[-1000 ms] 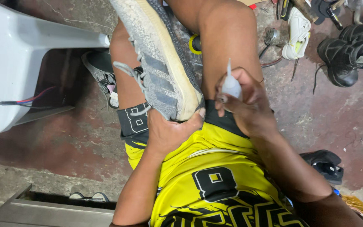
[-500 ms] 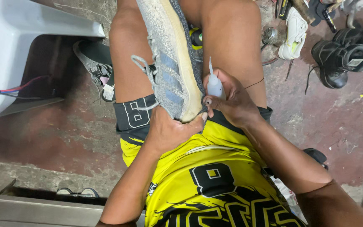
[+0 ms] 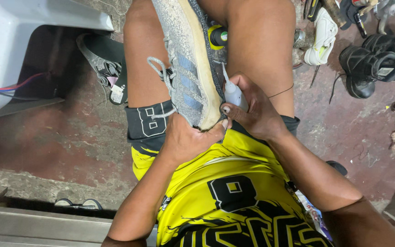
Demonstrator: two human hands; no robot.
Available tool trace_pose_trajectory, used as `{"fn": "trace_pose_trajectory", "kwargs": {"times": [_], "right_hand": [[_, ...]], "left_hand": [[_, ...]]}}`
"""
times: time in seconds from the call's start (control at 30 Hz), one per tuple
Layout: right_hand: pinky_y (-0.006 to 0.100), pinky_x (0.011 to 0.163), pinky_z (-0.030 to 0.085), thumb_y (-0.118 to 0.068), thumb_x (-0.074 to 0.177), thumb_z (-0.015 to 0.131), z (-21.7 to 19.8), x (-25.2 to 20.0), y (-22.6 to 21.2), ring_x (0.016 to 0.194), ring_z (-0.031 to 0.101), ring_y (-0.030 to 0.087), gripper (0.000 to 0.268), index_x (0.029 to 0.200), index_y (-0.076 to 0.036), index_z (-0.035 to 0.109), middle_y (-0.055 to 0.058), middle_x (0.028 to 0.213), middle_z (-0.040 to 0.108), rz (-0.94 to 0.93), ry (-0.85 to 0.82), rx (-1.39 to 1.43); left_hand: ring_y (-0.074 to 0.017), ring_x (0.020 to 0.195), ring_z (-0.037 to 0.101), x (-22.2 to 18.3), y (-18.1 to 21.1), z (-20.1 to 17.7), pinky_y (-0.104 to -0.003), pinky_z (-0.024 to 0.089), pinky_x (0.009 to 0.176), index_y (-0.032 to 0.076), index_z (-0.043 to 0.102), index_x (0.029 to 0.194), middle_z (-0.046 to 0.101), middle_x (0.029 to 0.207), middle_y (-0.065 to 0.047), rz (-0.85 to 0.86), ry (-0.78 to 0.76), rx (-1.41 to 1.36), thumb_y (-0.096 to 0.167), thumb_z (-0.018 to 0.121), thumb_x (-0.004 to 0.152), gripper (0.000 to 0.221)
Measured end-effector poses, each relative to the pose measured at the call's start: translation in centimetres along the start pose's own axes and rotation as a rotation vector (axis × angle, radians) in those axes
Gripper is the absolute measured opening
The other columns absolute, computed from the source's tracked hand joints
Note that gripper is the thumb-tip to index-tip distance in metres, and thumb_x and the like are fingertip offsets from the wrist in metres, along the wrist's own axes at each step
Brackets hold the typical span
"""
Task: The person repairs a sneaker by hand using a needle, thread, and adhesive; they stitch the upper to the sole, apply liquid glue from a small bottle, and trim excess thread with pliers.
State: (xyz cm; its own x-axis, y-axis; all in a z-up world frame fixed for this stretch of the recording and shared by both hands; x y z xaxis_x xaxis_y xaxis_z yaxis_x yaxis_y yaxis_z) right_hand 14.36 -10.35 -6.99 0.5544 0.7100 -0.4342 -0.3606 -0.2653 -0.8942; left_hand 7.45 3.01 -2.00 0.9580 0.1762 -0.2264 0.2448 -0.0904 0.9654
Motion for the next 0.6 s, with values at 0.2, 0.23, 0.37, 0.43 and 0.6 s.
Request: {"fn": "trace_pose_trajectory", "kwargs": {"times": [0.2, 0.23, 0.37, 0.43, 0.6], "right_hand": [[0.025, 0.080, 0.046, -0.016, 0.100, 0.071, -0.2, -0.3, -0.8, 0.089, 0.053, 0.008, 0.025, 0.114, -0.006, 0.052, 0.001, 0.095, 0.054, -0.073, 0.034, -0.184], [0.025, 0.083, 0.045, -0.015, 0.099, 0.071, -0.2, -0.3, -0.9, 0.093, 0.053, 0.008, 0.026, 0.114, -0.006, 0.052, 0.001, 0.097, 0.054, -0.085, 0.037, -0.216], [0.027, 0.086, 0.044, -0.012, 0.098, 0.072, -0.2, -0.1, -1.4, 0.097, 0.051, 0.010, 0.028, 0.117, -0.005, 0.052, 0.003, 0.100, 0.054, -0.139, 0.017, -0.315], [0.028, 0.078, 0.047, -0.012, 0.097, 0.072, -0.2, -0.1, -0.4, 0.086, 0.053, 0.011, 0.029, 0.115, -0.006, 0.051, 0.003, 0.093, 0.056, -0.041, -0.012, -0.220], [0.030, 0.064, 0.051, -0.008, 0.094, 0.075, 0.1, 0.4, 2.3, 0.068, 0.060, 0.014, 0.031, 0.110, -0.005, 0.048, 0.003, 0.085, 0.056, 0.125, -0.108, 0.141]], "left_hand": [[-0.0315, 0.087, 0.074, -0.1, -0.2, 0.0, -0.039, 0.058, 0.080, 0.009, 0.071, 0.105, 0.075, 0.095, -0.012, 0.023, 0.024, 0.025, 0.027, 0.078, 0.084, 0.029], [-0.0311, 0.086, 0.074, -0.1, -0.4, 0.0, -0.039, 0.058, 0.079, 0.008, 0.072, 0.105, 0.075, 0.094, -0.012, -0.005, 0.037, 0.032, 0.028, 0.080, 0.083, 0.031], [-0.0264, 0.081, 0.076, 0.0, -0.6, -0.1, -0.036, 0.059, 0.074, 0.006, 0.072, 0.100, 0.076, 0.089, -0.010, -0.058, 0.099, 0.045, 0.029, 0.084, 0.078, 0.034], [-0.0214, 0.077, 0.076, -0.2, -0.7, 0.1, -0.034, 0.060, 0.073, 0.006, 0.073, 0.098, 0.077, 0.086, -0.007, -0.097, 0.087, -0.039, 0.026, 0.082, 0.080, 0.029], [-0.0104, 0.071, 0.075, 0.1, -0.9, 0.5, -0.029, 0.061, 0.068, 0.008, 0.076, 0.096, 0.079, 0.083, -0.001, -0.168, -0.037, -0.150, 0.018, 0.074, 0.087, 0.013]]}}
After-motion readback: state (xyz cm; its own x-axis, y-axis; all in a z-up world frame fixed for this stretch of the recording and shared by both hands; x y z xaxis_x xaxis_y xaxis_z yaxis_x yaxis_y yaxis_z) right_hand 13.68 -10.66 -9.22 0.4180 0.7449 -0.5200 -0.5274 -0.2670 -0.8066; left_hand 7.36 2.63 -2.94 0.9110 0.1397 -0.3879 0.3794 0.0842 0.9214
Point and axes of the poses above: each hand's wrist, its own x-axis towards the middle knuckle, its own z-axis out of the palm, y = z × x, the point moved 9 cm from there along x, towards the middle knuckle
